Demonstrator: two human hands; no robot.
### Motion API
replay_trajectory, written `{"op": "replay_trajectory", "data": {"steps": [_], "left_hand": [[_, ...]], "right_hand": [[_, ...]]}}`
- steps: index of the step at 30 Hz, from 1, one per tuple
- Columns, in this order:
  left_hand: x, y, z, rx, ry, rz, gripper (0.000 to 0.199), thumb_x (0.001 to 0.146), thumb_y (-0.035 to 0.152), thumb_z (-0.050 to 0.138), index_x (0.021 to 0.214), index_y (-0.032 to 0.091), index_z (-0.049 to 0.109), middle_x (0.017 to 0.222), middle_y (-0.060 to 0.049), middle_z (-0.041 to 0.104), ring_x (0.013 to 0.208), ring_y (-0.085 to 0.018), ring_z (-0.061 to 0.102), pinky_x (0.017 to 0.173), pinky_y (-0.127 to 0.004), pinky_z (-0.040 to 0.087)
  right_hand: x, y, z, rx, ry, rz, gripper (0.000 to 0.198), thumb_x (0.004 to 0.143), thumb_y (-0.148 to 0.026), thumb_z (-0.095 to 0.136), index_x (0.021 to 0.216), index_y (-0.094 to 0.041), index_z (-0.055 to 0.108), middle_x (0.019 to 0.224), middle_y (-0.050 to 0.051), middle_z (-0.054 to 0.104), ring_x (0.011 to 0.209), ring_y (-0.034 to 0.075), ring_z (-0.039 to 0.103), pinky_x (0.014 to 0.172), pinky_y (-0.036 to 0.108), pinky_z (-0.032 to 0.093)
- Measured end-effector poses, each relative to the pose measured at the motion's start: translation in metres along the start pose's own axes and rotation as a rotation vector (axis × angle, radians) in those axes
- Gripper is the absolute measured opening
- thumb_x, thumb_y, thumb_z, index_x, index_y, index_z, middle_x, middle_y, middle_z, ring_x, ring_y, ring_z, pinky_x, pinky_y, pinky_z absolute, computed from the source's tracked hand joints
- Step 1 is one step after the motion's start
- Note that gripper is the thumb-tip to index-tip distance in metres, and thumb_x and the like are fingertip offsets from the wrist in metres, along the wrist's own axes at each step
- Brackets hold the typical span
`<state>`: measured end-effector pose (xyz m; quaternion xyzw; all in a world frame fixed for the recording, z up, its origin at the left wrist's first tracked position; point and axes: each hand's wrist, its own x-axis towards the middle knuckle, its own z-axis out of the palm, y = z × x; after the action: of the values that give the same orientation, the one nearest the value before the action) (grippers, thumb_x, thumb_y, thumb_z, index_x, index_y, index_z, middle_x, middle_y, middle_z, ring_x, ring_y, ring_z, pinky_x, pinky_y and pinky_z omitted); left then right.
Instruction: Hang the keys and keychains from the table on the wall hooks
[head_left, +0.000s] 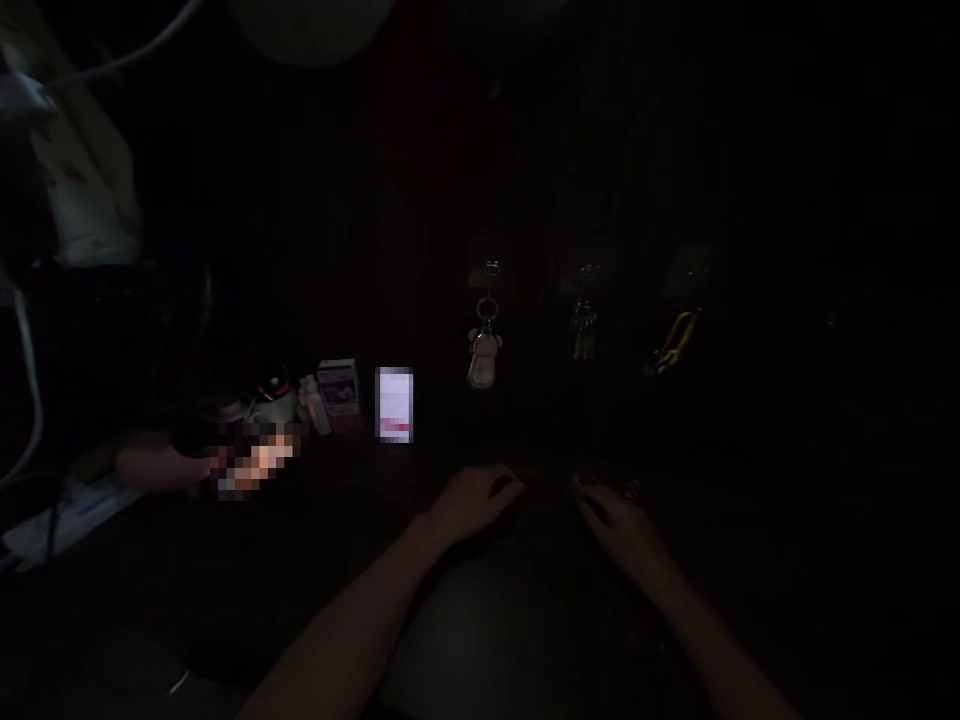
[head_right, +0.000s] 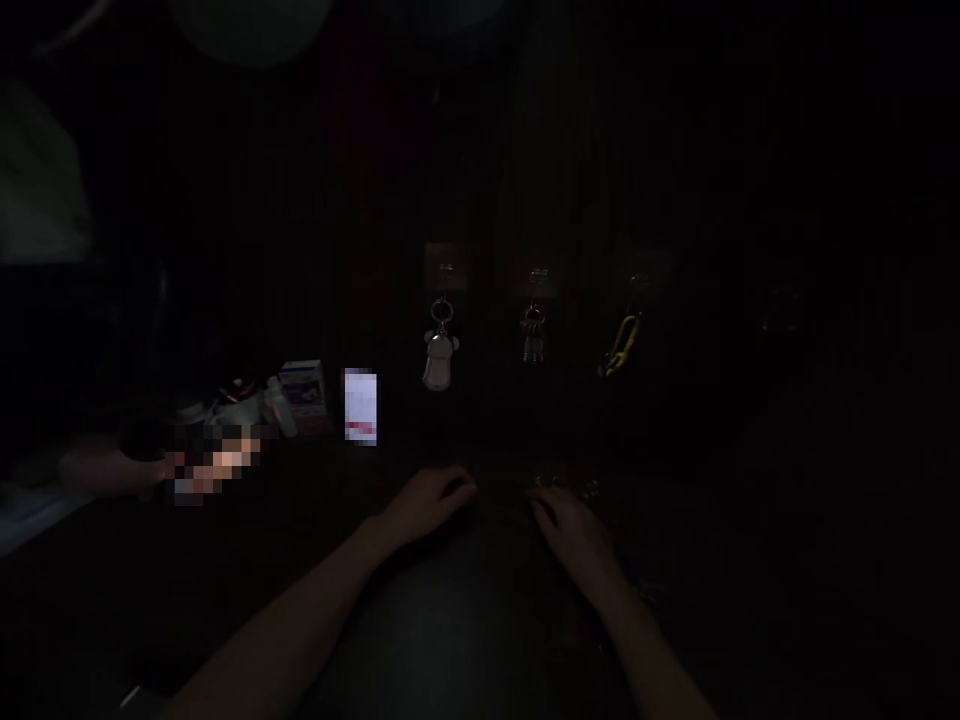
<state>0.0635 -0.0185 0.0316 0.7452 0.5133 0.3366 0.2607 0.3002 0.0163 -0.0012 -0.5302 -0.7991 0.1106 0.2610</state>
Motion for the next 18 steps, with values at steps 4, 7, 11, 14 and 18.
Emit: {"op": "replay_trajectory", "data": {"steps": [4, 7, 11, 14, 18], "left_hand": [[-0.014, 0.006, -0.031, 0.179, -0.096, 0.038, 0.028, 0.087, 0.042, 0.043, 0.094, 0.025, 0.064, 0.093, 0.0, 0.07, 0.082, -0.018, 0.063, 0.068, -0.026, 0.044], [-0.038, -0.005, -0.065, 0.308, -0.067, -0.02, 0.03, 0.089, 0.042, 0.038, 0.096, 0.024, 0.062, 0.093, -0.001, 0.069, 0.083, -0.018, 0.063, 0.068, -0.026, 0.044], [-0.078, -0.027, -0.105, 0.379, -0.049, -0.129, 0.03, 0.089, 0.04, 0.037, 0.09, 0.023, 0.061, 0.091, -0.002, 0.067, 0.085, -0.018, 0.061, 0.073, -0.027, 0.043], [-0.104, -0.04, -0.126, 0.391, -0.057, -0.209, 0.032, 0.089, 0.041, 0.035, 0.088, 0.023, 0.061, 0.087, -0.001, 0.067, 0.083, -0.019, 0.06, 0.072, -0.027, 0.041], [-0.126, -0.053, -0.147, 0.402, -0.067, -0.257, 0.032, 0.089, 0.041, 0.034, 0.088, 0.024, 0.061, 0.09, -0.001, 0.067, 0.085, -0.019, 0.06, 0.075, -0.027, 0.039]], "right_hand": [[0.0, 0.0, -0.001, 0.0, -0.006, 0.012, 0.034, 0.081, -0.038, 0.039, 0.094, -0.023, 0.067, 0.106, 0.006, 0.068, 0.097, 0.024, 0.064, 0.083, 0.038, 0.051], [0.0, 0.001, 0.002, 0.006, 0.011, -0.008, 0.034, 0.08, -0.039, 0.039, 0.093, -0.025, 0.068, 0.105, 0.005, 0.068, 0.096, 0.023, 0.064, 0.083, 0.037, 0.051], [0.004, -0.006, 0.002, -0.007, 0.044, -0.02, 0.034, 0.079, -0.041, 0.04, 0.093, -0.026, 0.068, 0.107, 0.005, 0.068, 0.099, 0.024, 0.063, 0.086, 0.039, 0.05], [0.009, -0.023, -0.005, -0.01, 0.039, -0.058, 0.034, 0.08, -0.04, 0.04, 0.094, -0.026, 0.067, 0.105, 0.005, 0.068, 0.097, 0.024, 0.063, 0.086, 0.04, 0.049], [0.013, -0.05, -0.011, -0.041, 0.035, -0.102, 0.029, 0.079, -0.037, 0.043, 0.093, -0.027, 0.066, 0.101, 0.003, 0.069, 0.093, 0.023, 0.065, 0.084, 0.04, 0.051]]}}
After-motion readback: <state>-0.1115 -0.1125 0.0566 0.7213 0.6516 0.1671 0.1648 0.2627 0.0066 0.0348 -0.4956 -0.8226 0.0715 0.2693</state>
